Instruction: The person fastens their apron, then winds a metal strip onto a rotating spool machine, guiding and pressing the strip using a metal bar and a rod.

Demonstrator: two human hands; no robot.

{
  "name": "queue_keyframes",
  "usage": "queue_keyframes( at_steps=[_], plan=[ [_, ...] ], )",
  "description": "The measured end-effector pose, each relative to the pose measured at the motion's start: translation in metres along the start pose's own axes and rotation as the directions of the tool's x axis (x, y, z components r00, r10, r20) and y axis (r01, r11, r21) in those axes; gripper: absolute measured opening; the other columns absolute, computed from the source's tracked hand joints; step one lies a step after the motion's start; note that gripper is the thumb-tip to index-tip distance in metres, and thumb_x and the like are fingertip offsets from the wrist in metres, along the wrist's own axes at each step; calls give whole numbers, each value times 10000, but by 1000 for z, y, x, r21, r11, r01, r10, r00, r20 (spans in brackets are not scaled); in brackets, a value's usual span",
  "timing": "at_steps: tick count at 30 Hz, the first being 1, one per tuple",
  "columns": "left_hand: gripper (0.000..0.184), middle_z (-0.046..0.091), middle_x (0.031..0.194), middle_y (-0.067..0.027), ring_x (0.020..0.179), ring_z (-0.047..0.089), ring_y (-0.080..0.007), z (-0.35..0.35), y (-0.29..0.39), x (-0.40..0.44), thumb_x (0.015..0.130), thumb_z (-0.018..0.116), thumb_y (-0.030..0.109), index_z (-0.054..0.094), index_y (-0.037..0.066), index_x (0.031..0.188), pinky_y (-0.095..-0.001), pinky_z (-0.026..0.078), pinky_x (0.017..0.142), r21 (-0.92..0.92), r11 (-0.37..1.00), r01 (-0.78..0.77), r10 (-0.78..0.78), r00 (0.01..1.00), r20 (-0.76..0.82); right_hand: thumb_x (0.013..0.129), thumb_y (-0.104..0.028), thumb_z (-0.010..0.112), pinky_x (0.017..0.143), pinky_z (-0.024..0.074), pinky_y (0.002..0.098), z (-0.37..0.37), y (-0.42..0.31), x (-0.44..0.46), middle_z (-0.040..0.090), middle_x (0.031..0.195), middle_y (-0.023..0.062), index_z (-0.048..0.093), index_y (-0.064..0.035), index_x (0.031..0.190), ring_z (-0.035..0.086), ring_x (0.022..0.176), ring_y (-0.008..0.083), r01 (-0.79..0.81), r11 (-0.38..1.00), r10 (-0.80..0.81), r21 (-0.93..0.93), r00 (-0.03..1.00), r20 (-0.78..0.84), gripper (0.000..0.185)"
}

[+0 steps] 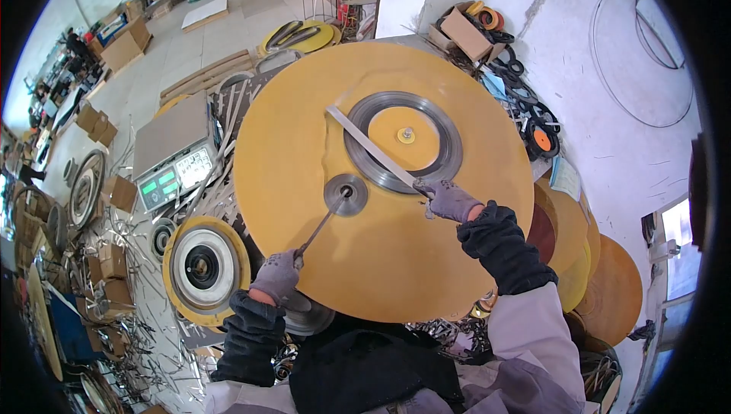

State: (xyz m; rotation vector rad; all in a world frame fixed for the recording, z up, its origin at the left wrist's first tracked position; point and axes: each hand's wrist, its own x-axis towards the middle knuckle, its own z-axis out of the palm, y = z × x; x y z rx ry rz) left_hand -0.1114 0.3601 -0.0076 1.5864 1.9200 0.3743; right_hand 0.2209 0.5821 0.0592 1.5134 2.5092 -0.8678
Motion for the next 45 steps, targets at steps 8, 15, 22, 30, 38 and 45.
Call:
queue_keyframes(
  at_steps=[8,15,22,30,38,45],
  plan=[
    [263,629,869,-241,856,601,-401,4,-5,-3,860,523,211,627,3,984,-467,463,757,-12,1000,14,-15,998,-60,655,-60,630,798,474,398,7,12,9,633,1034,183,510,-127,1282,612,937,333,101,995,-100,10,995,-27,642],
    [279,630,853,-243,845,600,-407,-1,-6,-6,871,506,231,626,7,987,-478,463,753,-12,1000,29,-29,997,-70,631,-56,671,752,480,398,11,13,10,639,987,174,516,-121,1266,620,898,325,124,992,-125,-18,991,-55,656],
    [289,625,859,-254,853,595,-412,-10,-5,-11,870,516,249,625,11,993,-483,462,755,11,999,45,-45,998,-44,755,-74,550,836,473,363,2,-1,4,626,1072,189,527,-145,1274,608,968,318,-10,999,9,32,1000,27,525],
    [307,623,882,-260,890,590,-412,-16,-15,-18,868,524,252,609,3,1027,-482,460,781,1,994,105,-105,991,-78,657,-84,661,822,474,383,7,2,4,627,1046,195,504,-113,1285,605,975,335,-7,1000,6,-22,1000,-29,648],
    [303,625,927,-259,917,585,-413,-16,-19,-18,859,517,227,609,2,1039,-476,458,808,3,993,118,-117,991,-62,671,-88,644,836,470,378,-1,-9,-3,619,1088,191,506,-144,1293,602,985,338,-66,996,63,59,997,46,639],
    [307,626,921,-257,929,581,-413,-15,-23,-16,864,518,242,612,-2,1026,-476,451,823,8,992,128,-126,988,-94,715,-91,600,894,446,394,7,2,-3,603,1132,193,517,-149,1283,574,1050,340,51,999,-51,-1,998,-35,577]
  ],
)
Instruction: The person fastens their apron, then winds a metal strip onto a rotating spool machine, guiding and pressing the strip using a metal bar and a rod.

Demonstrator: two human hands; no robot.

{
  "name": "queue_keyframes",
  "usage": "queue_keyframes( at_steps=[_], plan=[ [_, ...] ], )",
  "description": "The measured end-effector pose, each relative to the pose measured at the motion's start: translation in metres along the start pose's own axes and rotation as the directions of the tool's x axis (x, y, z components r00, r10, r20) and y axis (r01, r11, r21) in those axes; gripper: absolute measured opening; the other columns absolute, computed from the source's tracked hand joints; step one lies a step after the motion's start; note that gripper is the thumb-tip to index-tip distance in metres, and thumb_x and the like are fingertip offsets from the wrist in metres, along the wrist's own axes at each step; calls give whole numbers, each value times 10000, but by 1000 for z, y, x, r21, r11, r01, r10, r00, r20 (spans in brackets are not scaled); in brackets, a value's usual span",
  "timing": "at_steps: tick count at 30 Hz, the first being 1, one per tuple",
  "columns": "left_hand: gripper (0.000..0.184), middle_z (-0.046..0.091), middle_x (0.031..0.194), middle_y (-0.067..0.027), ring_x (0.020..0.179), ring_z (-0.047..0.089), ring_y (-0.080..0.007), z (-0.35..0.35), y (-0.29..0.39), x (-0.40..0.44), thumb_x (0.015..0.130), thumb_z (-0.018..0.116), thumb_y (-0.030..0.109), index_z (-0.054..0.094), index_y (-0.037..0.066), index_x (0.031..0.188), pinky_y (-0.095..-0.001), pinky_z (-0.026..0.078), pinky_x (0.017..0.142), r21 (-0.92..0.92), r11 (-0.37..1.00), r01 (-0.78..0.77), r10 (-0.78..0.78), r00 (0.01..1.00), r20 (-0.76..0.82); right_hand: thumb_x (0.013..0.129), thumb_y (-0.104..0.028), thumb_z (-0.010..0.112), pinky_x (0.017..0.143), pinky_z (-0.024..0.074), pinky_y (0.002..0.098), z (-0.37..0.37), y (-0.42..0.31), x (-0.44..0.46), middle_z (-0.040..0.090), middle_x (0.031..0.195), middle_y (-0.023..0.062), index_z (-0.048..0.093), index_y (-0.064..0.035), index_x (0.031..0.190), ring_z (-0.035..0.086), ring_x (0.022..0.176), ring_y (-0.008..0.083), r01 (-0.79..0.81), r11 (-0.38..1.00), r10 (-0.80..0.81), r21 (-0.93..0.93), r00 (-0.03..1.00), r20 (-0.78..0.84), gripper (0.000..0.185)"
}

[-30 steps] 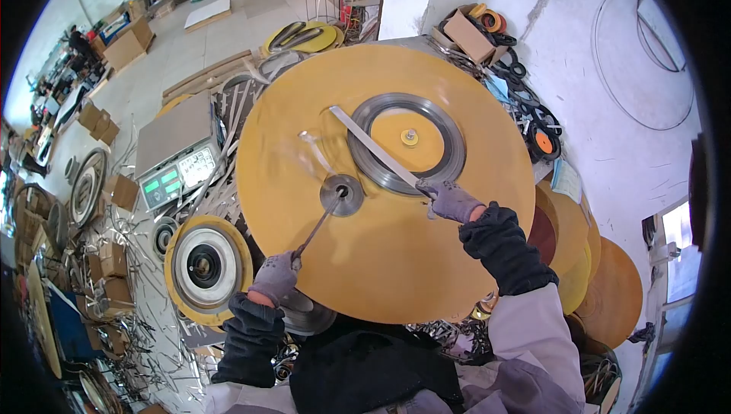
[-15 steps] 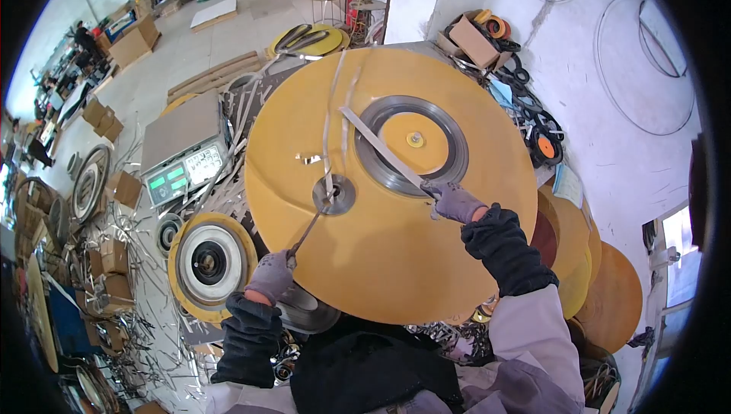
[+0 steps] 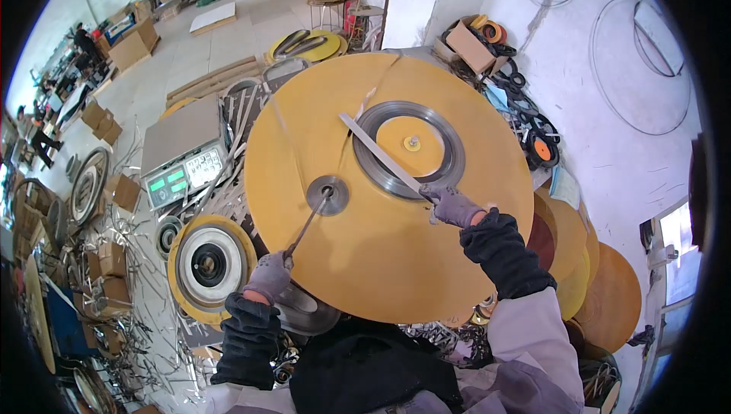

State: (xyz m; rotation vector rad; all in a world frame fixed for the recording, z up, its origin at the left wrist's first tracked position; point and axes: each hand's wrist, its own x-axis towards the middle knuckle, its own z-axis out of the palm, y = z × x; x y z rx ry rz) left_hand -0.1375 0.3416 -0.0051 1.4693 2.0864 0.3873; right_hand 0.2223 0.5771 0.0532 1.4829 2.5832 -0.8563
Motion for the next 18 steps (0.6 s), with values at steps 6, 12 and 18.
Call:
queue_keyframes(
  at_steps=[6,12,18],
  plan=[
    [296,627,905,-262,914,587,-420,-1,-4,2,873,501,235,623,3,1010,-475,455,805,-20,1000,23,-24,998,-51,736,-130,603,894,442,405,11,14,2,595,1134,196,508,-152,1290,570,1049,345,45,999,-45,7,998,-48,563],
    [304,626,896,-260,883,593,-420,6,-18,11,867,501,253,612,-5,985,-482,459,789,-17,1000,12,-13,1000,-15,737,-168,608,880,444,410,-5,-16,-18,598,1116,200,498,-184,1302,573,1026,352,-100,995,100,-7,995,15,577],
    [298,627,847,-260,865,595,-423,1,-2,6,877,510,245,627,-7,984,-476,458,767,-48,999,-12,10,999,-47,746,-209,600,843,460,415,8,-3,-15,611,1070,204,495,-192,1302,590,974,366,-91,996,90,-1,995,-50,566]
  ],
)
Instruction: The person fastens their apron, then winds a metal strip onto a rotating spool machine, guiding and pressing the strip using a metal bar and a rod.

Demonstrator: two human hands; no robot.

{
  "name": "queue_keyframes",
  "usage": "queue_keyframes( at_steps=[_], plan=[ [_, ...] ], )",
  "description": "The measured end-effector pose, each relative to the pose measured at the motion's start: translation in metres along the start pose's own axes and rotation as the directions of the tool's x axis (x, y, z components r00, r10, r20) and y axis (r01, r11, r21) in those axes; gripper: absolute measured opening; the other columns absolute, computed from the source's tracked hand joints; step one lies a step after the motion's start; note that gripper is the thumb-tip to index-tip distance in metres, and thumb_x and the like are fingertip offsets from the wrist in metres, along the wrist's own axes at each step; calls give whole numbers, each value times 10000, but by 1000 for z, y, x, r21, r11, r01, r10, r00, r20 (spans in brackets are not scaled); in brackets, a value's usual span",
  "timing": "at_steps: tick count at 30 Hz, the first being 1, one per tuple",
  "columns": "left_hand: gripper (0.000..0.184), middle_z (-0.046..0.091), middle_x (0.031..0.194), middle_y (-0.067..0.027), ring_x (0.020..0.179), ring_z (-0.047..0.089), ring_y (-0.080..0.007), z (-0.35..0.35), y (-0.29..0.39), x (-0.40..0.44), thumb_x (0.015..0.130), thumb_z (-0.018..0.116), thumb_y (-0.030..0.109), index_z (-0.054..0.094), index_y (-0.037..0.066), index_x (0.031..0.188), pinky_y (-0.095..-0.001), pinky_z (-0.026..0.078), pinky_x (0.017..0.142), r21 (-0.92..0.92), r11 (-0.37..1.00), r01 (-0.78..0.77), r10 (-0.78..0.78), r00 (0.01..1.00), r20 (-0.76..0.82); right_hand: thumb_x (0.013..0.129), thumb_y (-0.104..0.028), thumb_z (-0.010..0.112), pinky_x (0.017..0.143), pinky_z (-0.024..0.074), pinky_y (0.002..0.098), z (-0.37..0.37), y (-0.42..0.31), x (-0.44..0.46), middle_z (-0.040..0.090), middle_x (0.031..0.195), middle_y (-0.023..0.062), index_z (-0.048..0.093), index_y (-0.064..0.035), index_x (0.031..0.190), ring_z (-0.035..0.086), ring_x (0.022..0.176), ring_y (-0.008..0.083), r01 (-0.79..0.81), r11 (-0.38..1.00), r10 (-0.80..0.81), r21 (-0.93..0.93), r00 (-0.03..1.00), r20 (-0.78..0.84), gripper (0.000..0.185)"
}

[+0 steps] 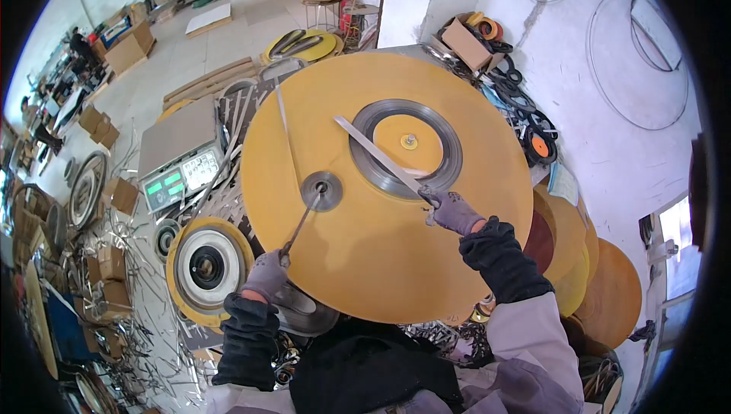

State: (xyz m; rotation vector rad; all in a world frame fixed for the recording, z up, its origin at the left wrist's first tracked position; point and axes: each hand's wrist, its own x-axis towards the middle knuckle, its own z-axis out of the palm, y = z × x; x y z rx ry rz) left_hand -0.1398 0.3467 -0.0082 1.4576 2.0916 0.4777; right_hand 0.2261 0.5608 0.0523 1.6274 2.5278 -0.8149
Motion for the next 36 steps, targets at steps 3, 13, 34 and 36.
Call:
queue_keyframes(
  at_steps=[3,13,34,36],
  plan=[
    [299,628,858,-258,870,596,-419,4,2,2,877,510,246,628,-7,984,-474,459,772,25,999,48,-48,999,25,759,-230,596,818,472,406,1,0,-2,621,1048,199,511,-171,1283,603,947,359,-13,997,11,80,1000,19,534],
    [281,625,851,-257,856,593,-417,19,-1,6,875,491,234,611,-4,963,-490,446,770,8,1000,-4,4,1000,20,814,-198,597,735,495,351,82,36,-39,655,901,153,528,-133,1267,650,858,263,154,960,-84,233,955,-284,463],
    [292,624,873,-247,855,584,-421,64,6,18,895,468,241,586,9,1027,-495,448,763,-62,998,-11,7,998,-63,810,-65,567,732,506,336,94,46,-81,656,968,111,531,-124,1255,636,820,221,-6,998,17,62,983,-181,450],
    [291,625,881,-244,863,582,-422,66,7,17,897,461,233,575,8,1042,-496,449,770,-46,999,3,-5,999,-44,824,-35,537,724,502,302,115,79,-70,640,1004,95,508,-97,1273,621,817,190,35,908,93,418,955,-281,454]
  ],
)
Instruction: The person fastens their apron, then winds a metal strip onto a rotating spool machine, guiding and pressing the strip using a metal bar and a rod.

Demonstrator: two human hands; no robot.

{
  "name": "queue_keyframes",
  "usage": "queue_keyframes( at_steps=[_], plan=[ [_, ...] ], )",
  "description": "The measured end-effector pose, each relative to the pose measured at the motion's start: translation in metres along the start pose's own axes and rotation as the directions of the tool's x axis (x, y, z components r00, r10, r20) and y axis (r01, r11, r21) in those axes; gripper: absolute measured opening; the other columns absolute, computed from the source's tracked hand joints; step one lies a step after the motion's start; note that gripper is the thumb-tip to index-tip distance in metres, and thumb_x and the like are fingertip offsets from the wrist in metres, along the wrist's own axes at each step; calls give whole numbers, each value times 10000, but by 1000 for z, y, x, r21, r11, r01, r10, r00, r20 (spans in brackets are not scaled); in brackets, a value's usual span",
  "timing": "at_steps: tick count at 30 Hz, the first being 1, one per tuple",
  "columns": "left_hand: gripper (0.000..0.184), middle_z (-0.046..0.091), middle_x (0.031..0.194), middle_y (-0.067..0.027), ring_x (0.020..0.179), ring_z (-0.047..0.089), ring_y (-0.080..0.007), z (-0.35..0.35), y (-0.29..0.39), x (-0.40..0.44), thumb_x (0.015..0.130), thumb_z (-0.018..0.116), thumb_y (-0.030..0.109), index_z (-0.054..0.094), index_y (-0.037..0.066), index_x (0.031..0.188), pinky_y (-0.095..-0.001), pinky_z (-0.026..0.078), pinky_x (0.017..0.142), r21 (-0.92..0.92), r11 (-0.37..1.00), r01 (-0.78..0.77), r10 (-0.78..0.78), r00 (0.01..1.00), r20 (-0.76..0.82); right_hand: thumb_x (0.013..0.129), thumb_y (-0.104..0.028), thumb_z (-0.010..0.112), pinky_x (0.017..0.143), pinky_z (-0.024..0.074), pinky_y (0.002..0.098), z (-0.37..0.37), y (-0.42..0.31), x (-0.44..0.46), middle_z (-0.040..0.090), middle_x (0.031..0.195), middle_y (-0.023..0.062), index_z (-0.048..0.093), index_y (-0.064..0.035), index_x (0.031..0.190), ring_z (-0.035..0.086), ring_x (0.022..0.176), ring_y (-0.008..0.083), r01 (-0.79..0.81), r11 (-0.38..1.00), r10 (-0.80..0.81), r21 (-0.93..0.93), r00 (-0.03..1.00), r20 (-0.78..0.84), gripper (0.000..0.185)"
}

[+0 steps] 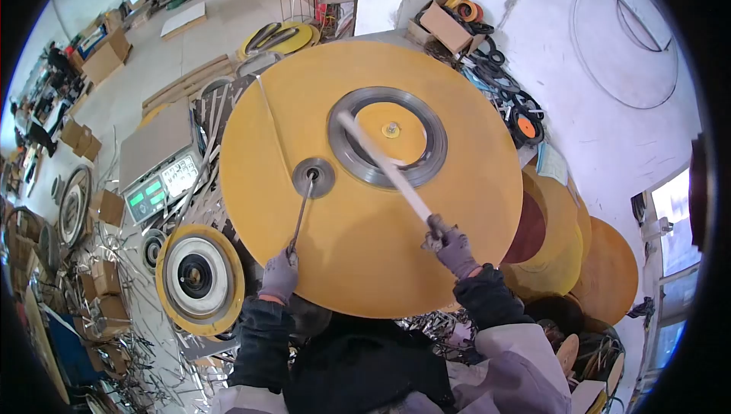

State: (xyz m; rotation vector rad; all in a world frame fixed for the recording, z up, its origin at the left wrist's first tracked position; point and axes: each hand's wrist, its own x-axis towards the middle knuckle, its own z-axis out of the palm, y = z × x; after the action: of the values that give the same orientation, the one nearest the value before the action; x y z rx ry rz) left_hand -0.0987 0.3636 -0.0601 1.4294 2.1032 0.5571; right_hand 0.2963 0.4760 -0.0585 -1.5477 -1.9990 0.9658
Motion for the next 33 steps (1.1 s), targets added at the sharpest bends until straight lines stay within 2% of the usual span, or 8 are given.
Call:
queue_keyframes(
  at_steps=[2,6,8,11,19,21,28,33],
  plan=[
    [289,625,880,-243,864,582,-423,4,-3,2,896,460,226,575,8,1047,-497,449,772,-10,1000,9,-9,1000,-3,857,19,454,722,486,239,-1,-4,-3,592,1033,77,453,-20,1290,573,779,137,-10,806,136,592,976,-169,435],
    [288,626,886,-239,875,581,-423,-2,7,6,894,461,215,573,12,1063,-495,451,776,-59,997,59,-61,997,-46,859,11,424,678,492,247,-18,106,20,574,968,82,483,-9,1203,564,708,145,143,940,23,309,879,-476,350],
    [293,625,895,-244,882,581,-420,1,4,10,894,460,211,569,10,1076,-493,451,779,-53,998,34,-39,996,-85,848,-40,431,597,478,268,-33,117,20,542,763,43,488,-28,1087,551,636,150,6,912,211,411,851,-482,246],
    [299,622,917,-251,896,581,-416,1,-1,20,894,459,203,562,8,1096,-488,452,785,-18,999,41,-43,993,-108,871,-42,434,536,482,274,-38,132,14,565,795,63,498,-33,1039,540,596,143,19,760,401,650,773,-491,180],
    [297,623,936,-246,916,581,-414,1,-2,33,895,451,192,559,21,1112,-479,453,786,-18,998,53,-55,996,-77,859,-39,457,470,492,339,26,162,-23,567,772,60,489,-106,1035,555,557,179,176,694,411,698,700,-584,192],
    [300,623,939,-247,920,583,-410,-5,12,31,893,454,191,560,26,1119,-477,454,788,-35,996,84,-87,992,-97,859,-75,486,456,493,364,35,78,-46,561,774,59,462,-114,1040,555,551,192,234,306,462,923,811,-359,186],
    [317,626,953,-240,924,590,-399,15,-1,32,892,458,198,550,35,1148,-474,458,808,16,1000,8,-6,995,-104,906,-237,474,424,480,406,90,47,-51,571,697,77,519,-122,1013,571,514,258,30,350,553,936,800,-232,164],
    [345,627,963,-236,925,591,-400,22,0,26,892,458,208,530,51,1192,-476,459,809,-54,999,-6,1,997,-77,846,-101,572,452,497,370,78,1,-45,565,729,71,494,-99,1040,567,517,228,-7,285,518,958,842,-148,209]
  ],
)
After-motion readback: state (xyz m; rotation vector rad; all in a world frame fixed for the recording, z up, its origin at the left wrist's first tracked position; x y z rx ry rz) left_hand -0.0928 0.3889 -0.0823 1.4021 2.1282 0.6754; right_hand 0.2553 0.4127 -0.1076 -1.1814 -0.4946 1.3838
